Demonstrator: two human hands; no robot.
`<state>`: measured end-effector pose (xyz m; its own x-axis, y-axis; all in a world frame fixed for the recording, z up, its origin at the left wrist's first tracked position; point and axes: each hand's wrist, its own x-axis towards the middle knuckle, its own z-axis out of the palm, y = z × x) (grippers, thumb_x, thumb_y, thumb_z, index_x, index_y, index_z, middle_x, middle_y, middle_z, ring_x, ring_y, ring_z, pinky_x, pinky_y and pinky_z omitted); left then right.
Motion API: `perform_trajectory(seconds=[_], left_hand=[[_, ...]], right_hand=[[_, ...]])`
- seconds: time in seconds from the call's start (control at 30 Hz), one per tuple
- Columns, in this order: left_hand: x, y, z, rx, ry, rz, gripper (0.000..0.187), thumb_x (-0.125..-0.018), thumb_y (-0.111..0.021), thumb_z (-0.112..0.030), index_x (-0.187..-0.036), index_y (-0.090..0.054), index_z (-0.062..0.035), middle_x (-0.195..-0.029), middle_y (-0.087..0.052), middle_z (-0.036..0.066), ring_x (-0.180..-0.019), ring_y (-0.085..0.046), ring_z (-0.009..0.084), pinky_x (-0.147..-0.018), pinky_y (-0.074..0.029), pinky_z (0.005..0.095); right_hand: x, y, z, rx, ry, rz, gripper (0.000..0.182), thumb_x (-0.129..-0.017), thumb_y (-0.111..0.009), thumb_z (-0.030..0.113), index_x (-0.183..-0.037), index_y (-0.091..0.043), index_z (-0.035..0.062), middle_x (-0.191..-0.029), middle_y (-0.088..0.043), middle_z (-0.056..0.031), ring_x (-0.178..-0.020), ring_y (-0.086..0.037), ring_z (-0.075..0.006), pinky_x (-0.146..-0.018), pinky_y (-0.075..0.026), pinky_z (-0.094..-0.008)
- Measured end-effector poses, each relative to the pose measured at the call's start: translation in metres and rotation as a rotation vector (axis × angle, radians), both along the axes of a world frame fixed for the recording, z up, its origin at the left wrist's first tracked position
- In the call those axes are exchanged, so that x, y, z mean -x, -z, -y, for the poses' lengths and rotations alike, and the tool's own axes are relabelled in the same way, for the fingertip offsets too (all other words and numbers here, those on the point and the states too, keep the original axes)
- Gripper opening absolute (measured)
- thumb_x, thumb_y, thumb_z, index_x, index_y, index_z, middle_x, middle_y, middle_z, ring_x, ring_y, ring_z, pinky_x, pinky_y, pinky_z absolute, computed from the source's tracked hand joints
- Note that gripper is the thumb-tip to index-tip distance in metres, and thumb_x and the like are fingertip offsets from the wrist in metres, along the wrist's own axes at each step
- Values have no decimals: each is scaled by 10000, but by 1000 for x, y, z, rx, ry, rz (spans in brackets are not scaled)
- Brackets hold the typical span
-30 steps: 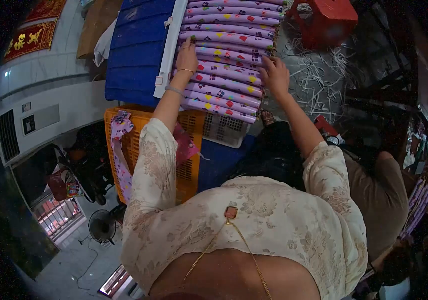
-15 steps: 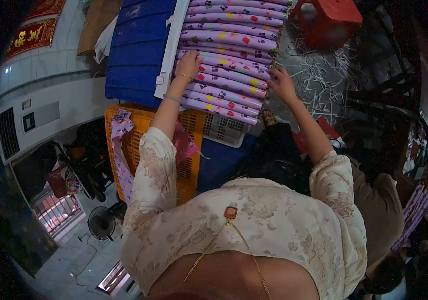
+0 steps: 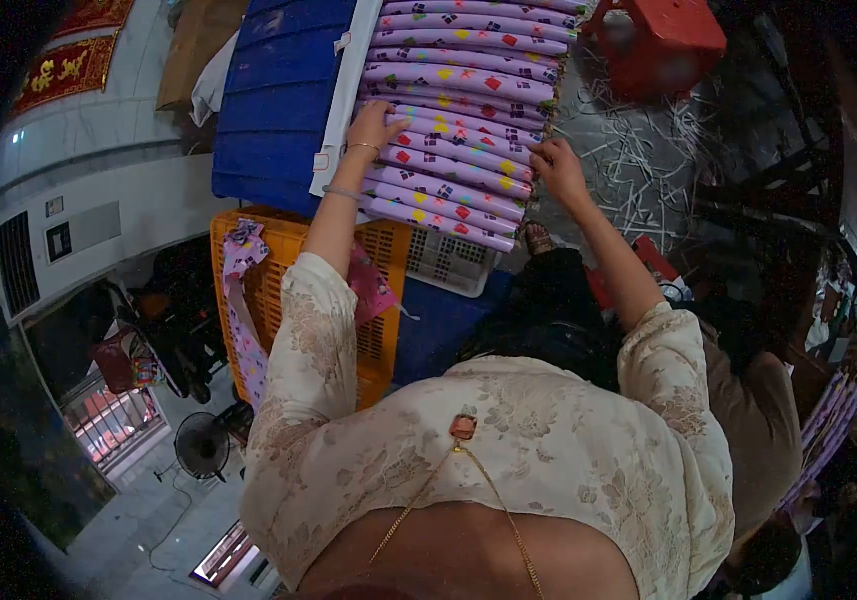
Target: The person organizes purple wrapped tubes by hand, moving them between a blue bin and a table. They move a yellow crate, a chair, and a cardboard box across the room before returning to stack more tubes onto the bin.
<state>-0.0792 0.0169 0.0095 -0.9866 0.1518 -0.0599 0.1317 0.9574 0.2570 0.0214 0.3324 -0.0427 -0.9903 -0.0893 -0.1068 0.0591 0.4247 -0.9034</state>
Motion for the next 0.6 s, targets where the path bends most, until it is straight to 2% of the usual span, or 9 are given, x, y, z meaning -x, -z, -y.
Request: perform_trajectory(seconds=[0.1,0.17,0.2,0.27,0.33,0.37,0.5,0.57,0.6], left_hand=[[7,-1,8,-16,41,115,374,-669,-693,-280,-936,-576,-46,-943,-567,134,-862,-550,298,-756,-444,362],[9,14,18,-103,109,17,254,-692,-640,-125,-934,-593,-63,-951,-579,137,-885,-553,299,-770,-447,355],[8,11,17,-103,109,14,254,-692,-640,-125,-934,-593,-63,-951,-579,137,-885,-553,299,-770,-447,355],[4,4,14,-171,21,70,258,-684,-514,33,-906,-609,-59,-1001,-567,133,-949,-524,310,-820,-428,359],[0,0,4,-146,-11,-31,308,-669,-479,63,-915,-609,-68,-982,-577,131,-934,-534,307,-820,-428,360],[-3,-1,-1,-121,-44,-120,361,-654,-445,94,-925,-610,-77,-964,-586,130,-919,-545,305,-821,-428,360],[9,-1,-22,-184,-10,-376,365,-731,-425,46,-1073,-514,-42,-1084,-519,167,-1020,-477,350,-867,-397,380],[27,3,-27,-163,6,-324,364,-766,-468,-12,-1129,-459,-34,-1126,-485,176,-1038,-461,357,-882,-389,383],[39,10,-27,-53,143,-409,373,-759,-501,-32,-1130,-461,-38,-1121,-489,172,-1024,-473,346,-876,-395,380]], right_hand=[[0,7,0,5,8,-25,193,-805,-556,129,-961,-593,22,-917,-504,-107,-766,-565,-215,-678,-439,-296],[1,7,-1,0,12,-48,188,-803,-555,119,-957,-592,18,-915,-503,-111,-755,-569,-216,-673,-441,-298],[0,3,-1,-4,-1,-47,211,-795,-563,137,-979,-590,38,-916,-498,-116,-786,-557,-242,-683,-442,-324],[-2,-5,-1,-7,-14,-55,236,-787,-571,155,-1002,-587,58,-916,-493,-122,-818,-546,-269,-693,-443,-351],[2,-23,-1,-443,156,-307,322,-768,-594,192,-1072,-549,99,-938,-496,-110,-864,-531,-274,-714,-422,-374],[9,-31,-2,-494,194,-379,384,-747,-616,235,-1103,-519,130,-973,-506,-107,-918,-513,-266,-754,-391,-387],[49,-36,-2,-539,263,-484,363,-742,-616,239,-1084,-535,148,-1035,-522,-82,-953,-504,-241,-793,-376,-372],[67,-23,-8,-646,120,-536,329,-752,-606,257,-1058,-548,149,-1032,-534,-57,-965,-496,-231,-806,-345,-398],[69,-19,-8,-651,118,-537,329,-752,-606,257,-1058,-548,149,-1032,-534,-57,-965,-496,-231,-806,-345,-398]])
